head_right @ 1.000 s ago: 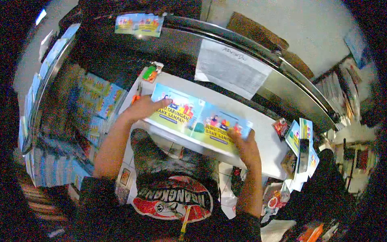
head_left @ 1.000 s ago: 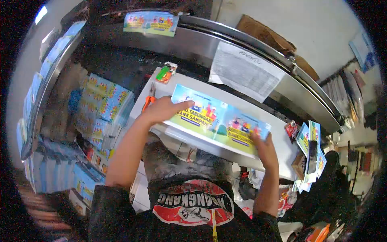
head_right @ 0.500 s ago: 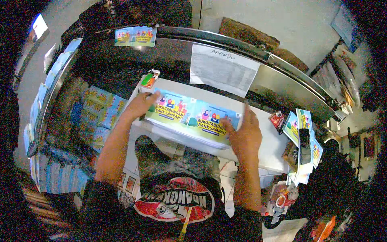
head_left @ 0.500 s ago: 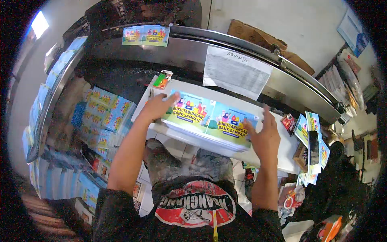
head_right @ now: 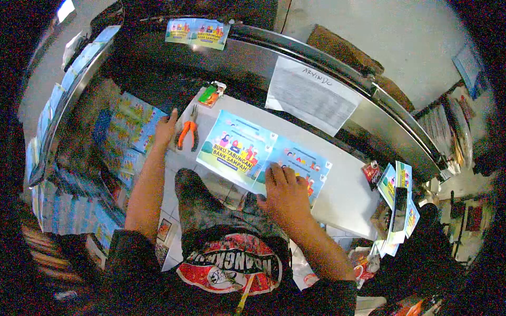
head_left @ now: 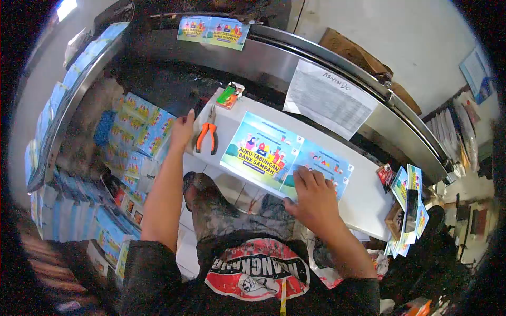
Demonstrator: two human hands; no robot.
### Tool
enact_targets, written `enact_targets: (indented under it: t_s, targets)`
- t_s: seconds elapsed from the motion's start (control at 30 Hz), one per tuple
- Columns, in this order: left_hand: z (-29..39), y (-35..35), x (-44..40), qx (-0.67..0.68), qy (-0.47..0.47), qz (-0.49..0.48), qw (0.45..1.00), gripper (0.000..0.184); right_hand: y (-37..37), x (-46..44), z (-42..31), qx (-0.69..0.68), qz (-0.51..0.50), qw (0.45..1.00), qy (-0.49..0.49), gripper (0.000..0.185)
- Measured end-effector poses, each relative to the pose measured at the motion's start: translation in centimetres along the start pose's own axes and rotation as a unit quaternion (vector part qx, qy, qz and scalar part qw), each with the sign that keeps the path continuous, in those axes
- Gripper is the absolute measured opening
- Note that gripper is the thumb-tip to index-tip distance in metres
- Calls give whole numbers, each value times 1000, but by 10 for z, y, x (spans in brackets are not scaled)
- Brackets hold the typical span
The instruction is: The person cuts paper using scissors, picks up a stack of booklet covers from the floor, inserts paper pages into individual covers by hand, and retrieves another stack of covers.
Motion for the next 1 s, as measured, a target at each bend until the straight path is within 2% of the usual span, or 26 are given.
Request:
enact_targets:
  t_s: [0.03, 0.1, 0.23, 0.3, 0.37, 0.4, 0.43, 0.47, 0.5, 0.53, 0.6, 0.63, 0.67, 0.7, 0.73, 0.77, 0.8, 0.87, 0.93, 1.0]
  targets:
    - [-5, 2, -2, 2, -4, -1, 1000, 78, 1, -1, -2, 1, -4, 1000, -2, 61]
    - [-7, 10, -9, -85, -16, -51, 995, 82, 3, -7, -2, 28, -33, 999, 14, 61]
    - [-9, 17, -6, -140, -37, -16, 989, 84, -20, -18, 15, 7, -69, 997, -34, 48]
    - [-9, 17, -8, -115, -11, -16, 993, 84, -40, -32, 43, -166, -197, 962, -91, 34]
    - [6, 10, 4, -100, -32, -7, 994, 80, -95, -55, 81, -95, -148, 984, 5, 26]
    - [14, 6, 13, -105, -45, -4, 993, 79, -125, -66, 103, -109, -58, 992, 36, 27]
    - [18, 5, 15, -112, -58, 0, 992, 78, -155, -77, 120, -47, -12, 989, 138, 26]
    - [15, 6, 14, -110, -63, 3, 992, 78, -181, -94, 138, -45, 115, 985, 118, 28]
    - [12, 6, 13, -111, -63, 19, 992, 76, -207, -111, 141, 60, 203, 969, 131, 30]
    - [11, 7, 13, -112, -62, 35, 991, 75, -220, -128, 139, 80, 341, 935, 60, 36]
    - [16, 4, 15, -115, -76, 21, 990, 74, -212, -166, 159, 103, 378, 919, 41, 40]
    - [18, 3, 15, -118, -86, 4, 989, 72, -195, -188, 164, 102, 286, 946, 111, 43]
    - [18, 1, 16, -117, -87, 9, 989, 72, -166, -209, 174, 181, 275, 939, 101, 42]
    - [17, 1, 16, -102, -82, -2, 991, 72, -136, -222, 172, 205, 213, 951, 84, 40]
    - [17, 2, 16, -90, -76, -15, 993, 72, -112, -234, 170, 146, 80, 978, 127, 38]
    - [18, 2, 17, -91, -75, -11, 993, 72, -91, -231, 167, 128, 169, 977, 24, 33]
    - [20, 2, 17, -105, -78, 3, 991, 72, -82, -225, 160, 73, 75, 992, 65, 31]
    - [-7, 15, 2, -94, -73, 16, 993, 71, -79, -194, 129, 73, 54, 996, 4, 30]
    - [-1, 10, 5, -94, -85, -9, 992, 70, -85, -151, 93, -12, 70, 997, -21, 34]
    - [4, 10, 8, -80, -88, -27, 993, 68, -75, -98, 56, -8, -21, 999, -40, 41]
Point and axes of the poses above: each hand's wrist, its own x-axis away from the middle knuckle, its own y-axis out of the palm, z = x × y, the point moved 5 cm from there along -x, towards the middle knuckle, and after that the axes turned 13 degrees about -z, right-handed, at the moved point
